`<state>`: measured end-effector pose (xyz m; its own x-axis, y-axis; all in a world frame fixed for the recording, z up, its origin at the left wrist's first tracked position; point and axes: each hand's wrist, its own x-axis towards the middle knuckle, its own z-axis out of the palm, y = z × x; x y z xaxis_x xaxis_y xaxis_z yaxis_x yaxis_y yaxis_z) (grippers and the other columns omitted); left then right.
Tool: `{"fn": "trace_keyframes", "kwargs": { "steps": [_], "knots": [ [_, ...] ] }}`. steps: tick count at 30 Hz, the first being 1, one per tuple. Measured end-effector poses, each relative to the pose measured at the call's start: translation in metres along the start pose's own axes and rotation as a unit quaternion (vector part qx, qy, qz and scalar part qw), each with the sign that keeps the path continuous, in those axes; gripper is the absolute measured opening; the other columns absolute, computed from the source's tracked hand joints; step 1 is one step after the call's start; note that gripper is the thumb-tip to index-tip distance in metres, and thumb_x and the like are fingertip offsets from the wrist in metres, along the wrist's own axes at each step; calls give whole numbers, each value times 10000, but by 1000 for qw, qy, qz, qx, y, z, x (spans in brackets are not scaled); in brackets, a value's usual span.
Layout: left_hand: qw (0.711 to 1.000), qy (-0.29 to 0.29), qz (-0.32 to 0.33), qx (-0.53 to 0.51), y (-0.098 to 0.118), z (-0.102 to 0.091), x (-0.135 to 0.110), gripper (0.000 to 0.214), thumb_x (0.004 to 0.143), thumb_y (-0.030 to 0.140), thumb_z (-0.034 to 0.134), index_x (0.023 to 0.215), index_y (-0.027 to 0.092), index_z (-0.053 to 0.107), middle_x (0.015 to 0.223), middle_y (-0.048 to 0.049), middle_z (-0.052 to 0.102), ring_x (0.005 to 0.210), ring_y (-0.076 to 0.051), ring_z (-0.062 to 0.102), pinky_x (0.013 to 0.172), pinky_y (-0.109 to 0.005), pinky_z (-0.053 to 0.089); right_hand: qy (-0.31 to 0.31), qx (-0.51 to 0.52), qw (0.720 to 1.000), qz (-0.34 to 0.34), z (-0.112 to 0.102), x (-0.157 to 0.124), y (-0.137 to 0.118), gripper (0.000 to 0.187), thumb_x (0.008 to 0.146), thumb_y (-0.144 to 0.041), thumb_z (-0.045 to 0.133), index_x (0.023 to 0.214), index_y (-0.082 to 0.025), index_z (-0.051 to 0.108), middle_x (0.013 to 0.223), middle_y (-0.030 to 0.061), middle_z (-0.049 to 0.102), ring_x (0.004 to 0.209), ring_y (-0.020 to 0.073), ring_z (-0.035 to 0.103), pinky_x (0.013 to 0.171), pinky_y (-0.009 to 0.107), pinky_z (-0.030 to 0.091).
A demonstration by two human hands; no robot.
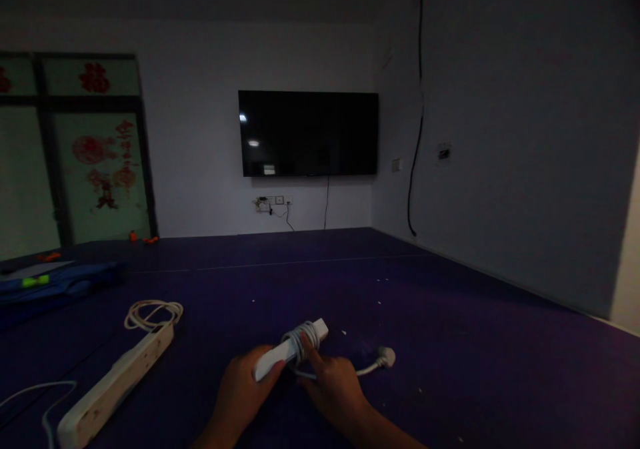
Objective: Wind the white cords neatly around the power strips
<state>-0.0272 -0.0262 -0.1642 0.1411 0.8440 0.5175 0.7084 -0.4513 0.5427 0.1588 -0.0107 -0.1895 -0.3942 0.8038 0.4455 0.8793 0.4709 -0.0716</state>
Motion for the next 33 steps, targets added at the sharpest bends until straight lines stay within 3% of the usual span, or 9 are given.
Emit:
{"fn": "trace_keyframes", "kwargs": {
  "steps": [9, 16, 21, 33],
  "knots": [
    [975, 93, 152, 129, -19, 13, 0, 279, 740, 333, 609, 1003, 245, 640, 914, -28, 707, 815, -185, 661, 746, -304, 543, -8, 8, 1000, -2, -2, 1, -3, 706, 738, -236, 587, 1378, -241, 288, 856, 40, 709, 695, 205, 662, 599, 236, 451],
    [936, 84, 245, 237, -19, 15, -1, 311, 780, 355, 575, 1067, 241, 613, 1004, -58, 672, 866, -193, 636, 759, -318, 532, -4, 11, 1000, -1, 0, 1, -2, 703, 738, -236, 575, 1378, -242, 284, 835, 46, 707, 682, 201, 658, 585, 227, 442],
    [922, 83, 259, 277, -18, 17, -1, 326, 794, 371, 562, 1096, 254, 601, 1050, -66, 649, 911, -210, 613, 772, -337, 526, -14, 32, 999, -11, 1, 0, -1, 694, 751, -208, 546, 1386, -236, 268, 860, 50, 704, 713, 199, 656, 614, 228, 444],
    [920, 78, 265, 279, -28, 14, -1, 351, 814, 322, 544, 1165, 304, 552, 1167, -55, 584, 1018, -226, 546, 823, -372, 497, -28, 32, 999, 9, -5, 0, -2, 642, 753, -189, 543, 1357, -241, 334, 878, 53, 704, 731, 217, 660, 625, 253, 453]
  ]
}}
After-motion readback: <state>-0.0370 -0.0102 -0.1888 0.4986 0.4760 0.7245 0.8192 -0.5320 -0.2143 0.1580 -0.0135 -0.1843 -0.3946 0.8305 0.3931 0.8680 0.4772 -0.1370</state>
